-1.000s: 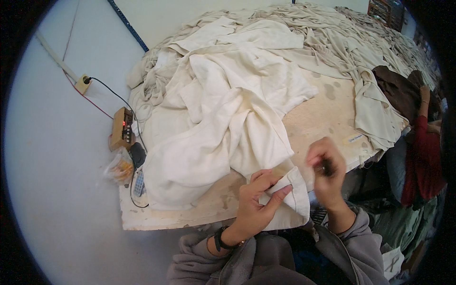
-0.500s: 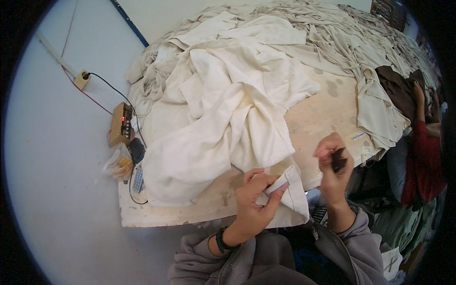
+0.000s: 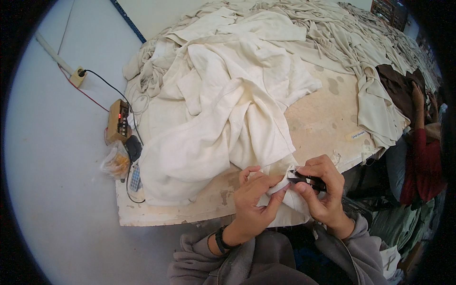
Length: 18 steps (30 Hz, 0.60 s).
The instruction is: The person uses a small blade to cut and trim a large white fabric on a work table. They repeatedly lift, fold, and reposition the fabric to access different edges, making precise cuts along seams and corners. The person handles the fabric and blade continuously throughout the clip.
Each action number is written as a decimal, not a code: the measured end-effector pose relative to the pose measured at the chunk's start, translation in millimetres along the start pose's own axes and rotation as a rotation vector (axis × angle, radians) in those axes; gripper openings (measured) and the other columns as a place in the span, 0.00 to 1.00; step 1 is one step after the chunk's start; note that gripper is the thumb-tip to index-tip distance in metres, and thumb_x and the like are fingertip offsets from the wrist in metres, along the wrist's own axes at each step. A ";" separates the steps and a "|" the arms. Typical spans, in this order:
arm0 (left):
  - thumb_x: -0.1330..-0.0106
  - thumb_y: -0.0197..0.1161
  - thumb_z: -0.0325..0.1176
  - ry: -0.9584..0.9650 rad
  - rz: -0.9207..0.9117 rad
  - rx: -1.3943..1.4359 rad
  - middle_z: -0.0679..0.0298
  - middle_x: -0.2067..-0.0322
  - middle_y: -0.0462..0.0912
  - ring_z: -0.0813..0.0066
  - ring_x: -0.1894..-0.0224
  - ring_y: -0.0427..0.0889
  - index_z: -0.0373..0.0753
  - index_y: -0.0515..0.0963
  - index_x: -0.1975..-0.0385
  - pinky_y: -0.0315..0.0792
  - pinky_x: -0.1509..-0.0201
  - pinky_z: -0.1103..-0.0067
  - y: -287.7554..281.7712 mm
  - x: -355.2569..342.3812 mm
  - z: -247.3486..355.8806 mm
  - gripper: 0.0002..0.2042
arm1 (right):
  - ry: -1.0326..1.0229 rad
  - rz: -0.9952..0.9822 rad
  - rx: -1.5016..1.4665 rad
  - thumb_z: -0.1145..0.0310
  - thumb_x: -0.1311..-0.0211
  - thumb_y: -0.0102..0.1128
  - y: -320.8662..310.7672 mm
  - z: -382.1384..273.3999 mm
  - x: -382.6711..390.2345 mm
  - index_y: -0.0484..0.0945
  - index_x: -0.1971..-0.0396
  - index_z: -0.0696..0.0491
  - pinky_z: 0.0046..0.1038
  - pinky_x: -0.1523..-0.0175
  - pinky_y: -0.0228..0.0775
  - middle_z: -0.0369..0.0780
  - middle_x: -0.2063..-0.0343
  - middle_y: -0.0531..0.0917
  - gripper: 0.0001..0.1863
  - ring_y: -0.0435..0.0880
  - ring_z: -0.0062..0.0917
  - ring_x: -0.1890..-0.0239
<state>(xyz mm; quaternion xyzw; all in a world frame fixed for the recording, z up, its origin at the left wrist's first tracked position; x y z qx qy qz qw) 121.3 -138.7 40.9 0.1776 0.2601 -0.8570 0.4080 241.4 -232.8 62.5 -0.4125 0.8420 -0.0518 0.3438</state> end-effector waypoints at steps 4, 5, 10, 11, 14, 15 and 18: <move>0.50 0.67 0.23 0.023 0.003 -0.022 0.64 0.77 0.79 0.75 0.75 0.77 0.36 0.79 0.69 0.62 0.47 0.70 0.3 0.3 1.7 0.09 | -0.005 -0.020 -0.001 0.72 0.51 0.66 2.1 -1.6 -1.7 0.78 0.67 0.60 0.22 0.70 0.70 0.47 0.73 0.78 0.12 0.79 0.29 0.73; 0.50 0.67 0.23 0.022 0.003 -0.024 0.64 0.77 0.79 0.75 0.75 0.77 0.36 0.79 0.69 0.62 0.47 0.70 0.4 0.3 1.7 0.09 | -0.028 -0.018 0.000 0.72 0.51 0.66 1.9 -2.5 -2.2 0.78 0.67 0.60 0.23 0.70 0.70 0.47 0.73 0.78 0.12 0.79 0.29 0.73; 0.50 0.66 0.23 0.011 0.008 -0.007 0.65 0.77 0.80 0.75 0.75 0.77 0.35 0.79 0.68 0.62 0.47 0.69 -0.2 0.7 0.1 0.09 | -0.023 0.000 -0.044 0.73 0.51 0.66 2.6 2.4 -1.7 0.78 0.68 0.61 0.22 0.70 0.68 0.46 0.74 0.78 0.11 0.79 0.29 0.73; 0.50 0.66 0.23 0.009 0.002 -0.005 0.65 0.77 0.80 0.75 0.75 0.77 0.35 0.79 0.68 0.62 0.47 0.69 -0.2 0.7 -0.5 0.09 | -0.031 0.001 -0.043 0.73 0.51 0.65 3.6 2.3 -1.2 0.78 0.68 0.61 0.22 0.70 0.68 0.46 0.74 0.78 0.10 0.78 0.28 0.73; 0.50 0.66 0.23 0.015 -0.005 0.009 0.65 0.76 0.80 0.76 0.76 0.77 0.36 0.80 0.67 0.62 0.47 0.69 -0.5 0.3 -0.8 0.09 | 0.013 0.136 -0.188 0.75 0.52 0.65 0.5 7.3 -0.6 0.78 0.69 0.61 0.21 0.68 0.66 0.43 0.73 0.78 0.10 0.76 0.25 0.73; 0.50 0.66 0.23 0.011 0.000 0.014 0.66 0.76 0.80 0.76 0.76 0.77 0.36 0.80 0.67 0.61 0.47 0.69 -1.0 0.1 -1.1 0.09 | 0.016 0.216 -0.271 0.76 0.53 0.65 -3.3 8.7 0.1 0.78 0.69 0.61 0.20 0.68 0.65 0.42 0.73 0.77 0.10 0.75 0.24 0.73; 0.49 0.66 0.23 -0.004 -0.016 0.044 0.66 0.76 0.81 0.76 0.75 0.77 0.36 0.80 0.67 0.60 0.46 0.70 -0.4 -0.4 -1.2 0.09 | 0.257 0.387 -0.634 0.78 0.54 0.65 -9.1 29.3 4.6 0.78 0.69 0.61 0.19 0.67 0.63 0.39 0.73 0.77 0.10 0.73 0.19 0.73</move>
Point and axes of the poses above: each hand's wrist, its own x-axis away from the middle knuckle, its own y-axis out of the palm, z = x × y, the point moved 7 cm from there along -x, towards the middle knuckle
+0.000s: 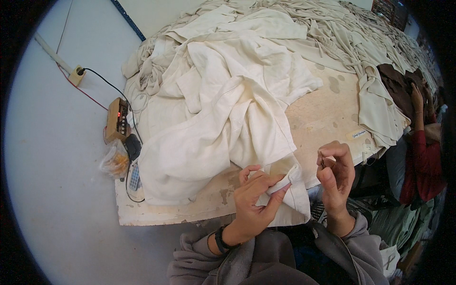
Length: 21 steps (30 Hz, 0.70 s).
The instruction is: The person uses a small blade to cut and trim a large white fabric on a work table. They repeatedly lift, fold, and reposition the fabric to access different edges, making precise cuts along seams and corners. The person handles the fabric and blade continuously throughout the clip.
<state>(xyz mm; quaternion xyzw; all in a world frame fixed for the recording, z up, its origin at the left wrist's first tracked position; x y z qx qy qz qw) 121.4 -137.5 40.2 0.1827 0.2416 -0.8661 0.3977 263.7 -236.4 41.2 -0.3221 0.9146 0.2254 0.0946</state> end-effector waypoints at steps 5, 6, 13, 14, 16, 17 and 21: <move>0.48 0.65 0.24 -0.016 -0.061 0.036 0.66 0.77 0.80 0.77 0.74 0.76 0.37 0.80 0.67 0.59 0.46 0.71 3.3 -1.2 0.7 0.08 | -0.031 -0.264 0.358 0.73 0.47 0.62 9.0 -4.3 -13.5 0.77 0.71 0.59 0.16 0.69 0.59 0.33 0.76 0.76 0.06 0.71 0.15 0.74; 0.48 0.65 0.24 -0.024 -0.052 0.043 0.66 0.77 0.80 0.77 0.74 0.76 0.37 0.80 0.67 0.59 0.46 0.72 1.6 -1.5 -0.1 0.08 | -0.025 -0.105 0.318 0.73 0.46 0.62 -3.0 -6.0 -19.8 0.77 0.71 0.58 0.16 0.69 0.58 0.33 0.76 0.75 0.06 0.71 0.15 0.74; 0.48 0.66 0.26 -0.055 -0.016 0.089 0.66 0.79 0.79 0.76 0.76 0.74 0.36 0.80 0.71 0.59 0.46 0.72 0.8 -0.5 -5.4 0.06 | -0.413 -0.168 0.497 0.71 0.52 0.68 11.5 -23.6 1.3 0.78 0.71 0.56 0.17 0.75 0.60 0.36 0.76 0.77 0.09 0.72 0.18 0.76; 0.48 0.67 0.26 -0.063 -0.031 0.105 0.66 0.79 0.79 0.76 0.76 0.74 0.36 0.80 0.71 0.59 0.46 0.72 2.9 -0.3 -6.3 0.05 | -0.477 -0.283 0.595 0.72 0.54 0.69 20.7 -21.5 5.9 0.79 0.72 0.56 0.18 0.75 0.61 0.37 0.76 0.77 0.09 0.72 0.20 0.76; 0.47 0.67 0.27 -0.075 -0.051 0.088 0.66 0.79 0.79 0.76 0.76 0.74 0.36 0.79 0.72 0.59 0.46 0.71 4.9 0.3 -7.3 0.05 | -0.479 -0.357 0.713 0.75 0.54 0.67 25.3 -13.7 7.9 0.78 0.77 0.56 0.18 0.75 0.61 0.38 0.79 0.76 0.05 0.73 0.25 0.78; 0.47 0.67 0.27 -0.087 -0.061 0.076 0.66 0.79 0.79 0.76 0.76 0.74 0.36 0.79 0.73 0.60 0.47 0.71 5.5 0.6 -8.1 0.05 | -0.480 -0.341 0.603 0.75 0.53 0.65 21.8 -15.4 7.3 0.77 0.78 0.56 0.18 0.76 0.61 0.38 0.78 0.76 0.04 0.73 0.24 0.78; 0.47 0.67 0.27 -0.143 -0.016 0.099 0.66 0.79 0.78 0.75 0.75 0.74 0.36 0.79 0.72 0.61 0.47 0.71 -0.1 0.5 -11.7 0.05 | -0.270 -0.337 0.039 0.65 0.44 0.61 7.7 -13.6 0.5 0.73 0.84 0.55 0.15 0.80 0.54 0.38 0.79 0.76 0.14 0.69 0.20 0.83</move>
Point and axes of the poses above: each hand's wrist, its own x-axis away from the middle knuckle, its own y-axis out of the palm, z = x × y, the point moved 7 cm from there along -x, towards the middle knuckle
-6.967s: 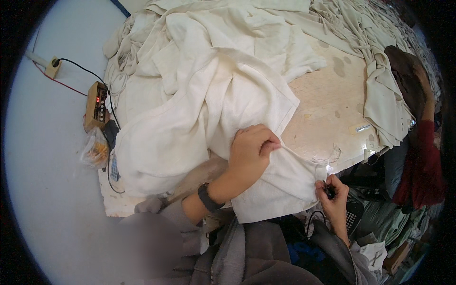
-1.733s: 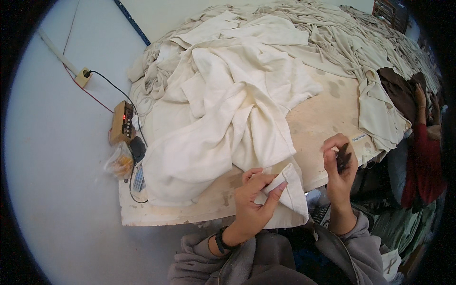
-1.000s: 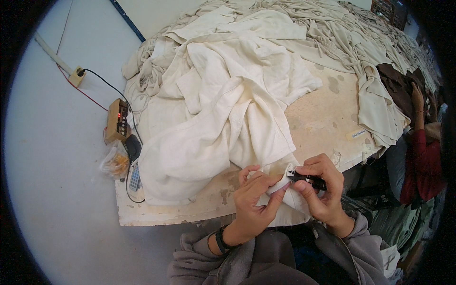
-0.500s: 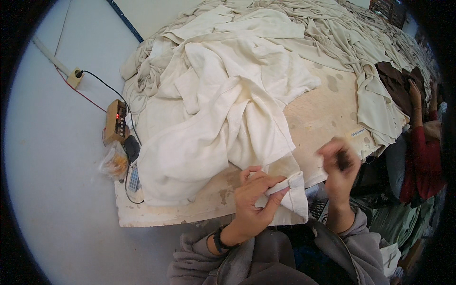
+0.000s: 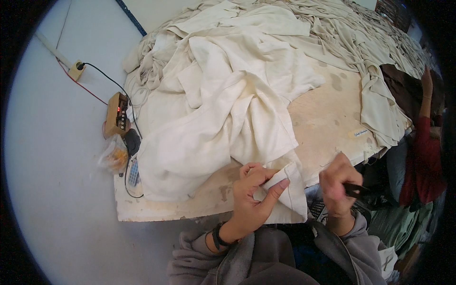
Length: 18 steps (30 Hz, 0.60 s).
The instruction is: The person uses a small blade to cut and trim a large white fabric on a work table. They repeatedly lift, fold, and reposition the fabric to access different edges, making precise cuts along seams and corners. The person handles the fabric and blade continuously throughout the clip.
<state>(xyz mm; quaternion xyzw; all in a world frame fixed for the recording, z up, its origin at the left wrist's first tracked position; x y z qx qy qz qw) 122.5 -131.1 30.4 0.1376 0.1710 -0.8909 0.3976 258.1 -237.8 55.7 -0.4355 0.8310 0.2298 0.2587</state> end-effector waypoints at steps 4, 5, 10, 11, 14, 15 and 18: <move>0.49 0.66 0.24 0.021 0.036 0.083 0.66 0.75 0.79 0.72 0.72 0.75 0.37 0.79 0.73 0.62 0.49 0.70 -3.3 -3.7 1.8 0.05 | 0.238 -0.057 -0.418 0.62 0.49 0.68 3.1 7.6 3.3 0.76 0.76 0.55 0.12 0.79 0.51 0.36 0.72 0.77 0.13 0.67 0.14 0.84; 0.50 0.66 0.23 0.063 0.024 0.095 0.66 0.73 0.79 0.72 0.71 0.75 0.38 0.79 0.73 0.62 0.49 0.70 -2.7 -4.5 4.9 0.05 | 0.363 -0.054 -0.209 0.65 0.51 0.70 2.0 14.4 7.8 0.76 0.74 0.56 0.13 0.79 0.52 0.36 0.70 0.78 0.12 0.68 0.14 0.83; 0.57 0.63 0.19 0.397 0.057 -0.223 0.66 0.68 0.78 0.70 0.67 0.74 0.42 0.76 0.78 0.63 0.52 0.70 -9.9 -0.3 30.4 0.09 | -0.057 -0.211 0.476 0.81 0.63 0.67 18.3 2.1 12.2 0.79 0.72 0.52 0.18 0.71 0.67 0.40 0.67 0.80 0.14 0.77 0.20 0.74; 0.58 0.63 0.19 0.450 0.092 -0.279 0.67 0.68 0.78 0.70 0.68 0.75 0.42 0.75 0.79 0.63 0.55 0.71 -11.2 1.9 34.5 0.09 | -0.119 -0.206 0.480 0.81 0.64 0.66 19.2 -1.3 14.4 0.79 0.73 0.51 0.18 0.72 0.67 0.40 0.68 0.80 0.14 0.77 0.21 0.75; 0.60 0.63 0.17 0.465 0.131 -0.266 0.67 0.68 0.78 0.71 0.69 0.74 0.41 0.72 0.80 0.63 0.58 0.72 -11.3 4.9 36.1 0.11 | -0.224 -0.159 0.528 0.79 0.64 0.66 18.6 -9.1 21.2 0.80 0.75 0.49 0.19 0.75 0.67 0.40 0.68 0.81 0.13 0.76 0.22 0.77; 0.59 0.63 0.17 0.453 0.155 -0.236 0.66 0.69 0.78 0.70 0.70 0.74 0.41 0.72 0.79 0.63 0.59 0.72 -11.9 5.6 34.9 0.11 | -0.247 -0.160 0.547 0.78 0.64 0.66 18.6 -11.4 22.9 0.80 0.75 0.48 0.19 0.75 0.67 0.40 0.68 0.81 0.12 0.76 0.22 0.77; 0.56 0.63 0.16 0.437 0.223 -0.127 0.64 0.70 0.77 0.68 0.71 0.73 0.40 0.70 0.75 0.63 0.61 0.72 -14.3 11.1 31.7 0.13 | -0.282 -0.131 0.561 0.76 0.62 0.66 15.8 -16.6 24.8 0.79 0.76 0.47 0.20 0.76 0.67 0.40 0.68 0.81 0.10 0.76 0.22 0.78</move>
Point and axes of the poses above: each hand's wrist, its own x-axis away from the middle knuckle, its own y-axis out of the palm, z = x × y, the point moved 7 cm from there along -x, towards the middle knuckle
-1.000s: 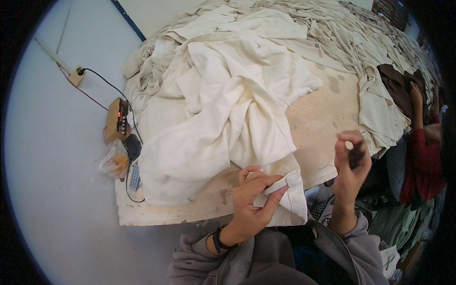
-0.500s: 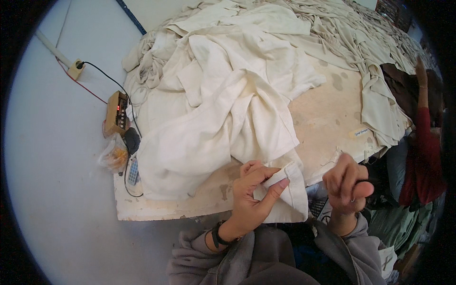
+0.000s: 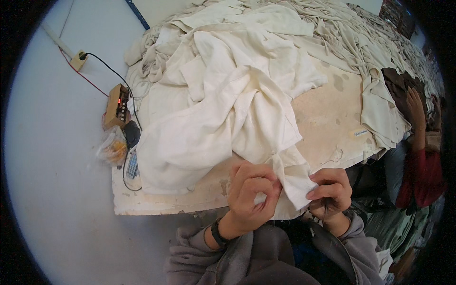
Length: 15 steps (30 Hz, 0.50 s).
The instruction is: The person uses a small blade to cut and trim a large white fabric on a work table. They repeatedly lift, fold, and reposition the fabric to access different edges, making precise cuts along seams and corners. The person handles the fabric and blade continuously throughout the clip.
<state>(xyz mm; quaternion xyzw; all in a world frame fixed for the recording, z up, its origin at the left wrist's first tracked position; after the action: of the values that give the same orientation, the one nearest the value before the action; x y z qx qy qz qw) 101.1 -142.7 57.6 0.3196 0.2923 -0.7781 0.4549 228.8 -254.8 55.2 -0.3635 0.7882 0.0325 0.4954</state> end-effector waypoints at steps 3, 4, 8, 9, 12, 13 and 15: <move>0.53 0.64 0.18 -0.069 0.010 0.124 0.61 0.72 0.76 0.66 0.72 0.73 0.38 0.69 0.69 0.64 0.62 0.72 0.7 9.8 -1.5 0.14 | -0.012 -0.012 -0.003 0.75 0.61 0.66 -0.9 -0.1 -0.4 0.77 0.76 0.49 0.21 0.75 0.68 0.42 0.68 0.81 0.09 0.77 0.24 0.79; 0.52 0.64 0.19 -0.082 -0.026 0.174 0.60 0.72 0.76 0.65 0.71 0.73 0.38 0.68 0.68 0.65 0.62 0.72 4.0 13.4 -1.1 0.14 | -0.030 -0.028 -0.007 0.75 0.60 0.66 0.1 -1.4 -0.3 0.76 0.76 0.49 0.22 0.74 0.69 0.42 0.67 0.81 0.09 0.77 0.25 0.79; 0.51 0.68 0.26 -0.146 -0.122 0.350 0.55 0.65 0.74 0.61 0.64 0.73 0.36 0.68 0.61 0.65 0.58 0.71 27.4 34.2 2.3 0.18 | 0.064 0.005 -0.139 0.76 0.53 0.64 1.3 -0.1 1.8 0.72 0.69 0.53 0.22 0.73 0.69 0.42 0.72 0.79 0.11 0.77 0.24 0.78; 0.51 0.67 0.26 -0.147 -0.185 0.260 0.54 0.63 0.73 0.60 0.62 0.73 0.35 0.67 0.60 0.64 0.57 0.71 37.7 40.6 3.8 0.20 | 0.131 0.065 -0.157 0.76 0.52 0.63 -1.7 2.2 2.7 0.71 0.67 0.54 0.22 0.72 0.69 0.41 0.73 0.78 0.12 0.77 0.23 0.77; 0.55 0.66 0.24 -0.159 -0.412 -0.014 0.52 0.55 0.70 0.56 0.54 0.70 0.34 0.65 0.53 0.63 0.51 0.69 66.3 61.1 2.3 0.26 | 0.301 0.315 -0.199 0.77 0.46 0.61 -21.4 12.4 3.4 0.68 0.62 0.56 0.18 0.65 0.66 0.38 0.75 0.75 0.13 0.76 0.19 0.71; 0.58 0.65 0.22 -0.159 -0.514 -0.122 0.52 0.53 0.68 0.55 0.50 0.68 0.34 0.63 0.50 0.62 0.48 0.66 73.3 66.9 -2.4 0.30 | 0.349 0.418 -0.173 0.77 0.46 0.60 -32.5 16.7 3.4 0.69 0.63 0.57 0.18 0.63 0.65 0.38 0.75 0.76 0.11 0.75 0.18 0.70; 0.65 0.61 0.19 -0.150 -0.518 -0.267 0.52 0.52 0.70 0.53 0.50 0.71 0.34 0.64 0.49 0.66 0.51 0.67 67.8 68.8 -9.4 0.34 | 0.351 0.484 -0.108 0.78 0.44 0.59 -49.9 21.9 -3.7 0.72 0.64 0.59 0.18 0.61 0.64 0.38 0.72 0.77 0.08 0.75 0.18 0.67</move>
<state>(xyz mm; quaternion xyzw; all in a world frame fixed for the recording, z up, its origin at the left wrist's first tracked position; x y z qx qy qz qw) 137.7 -199.7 -11.9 0.1134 0.4296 -0.8443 0.2995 276.6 -280.3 62.4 -0.1911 0.9227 0.1282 0.3094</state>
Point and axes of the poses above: each hand's wrist, its own x-axis away from the middle knuckle, its own y-axis out of the palm, z = x × y, the point moved 7 cm from there along -x, towards the middle knuckle
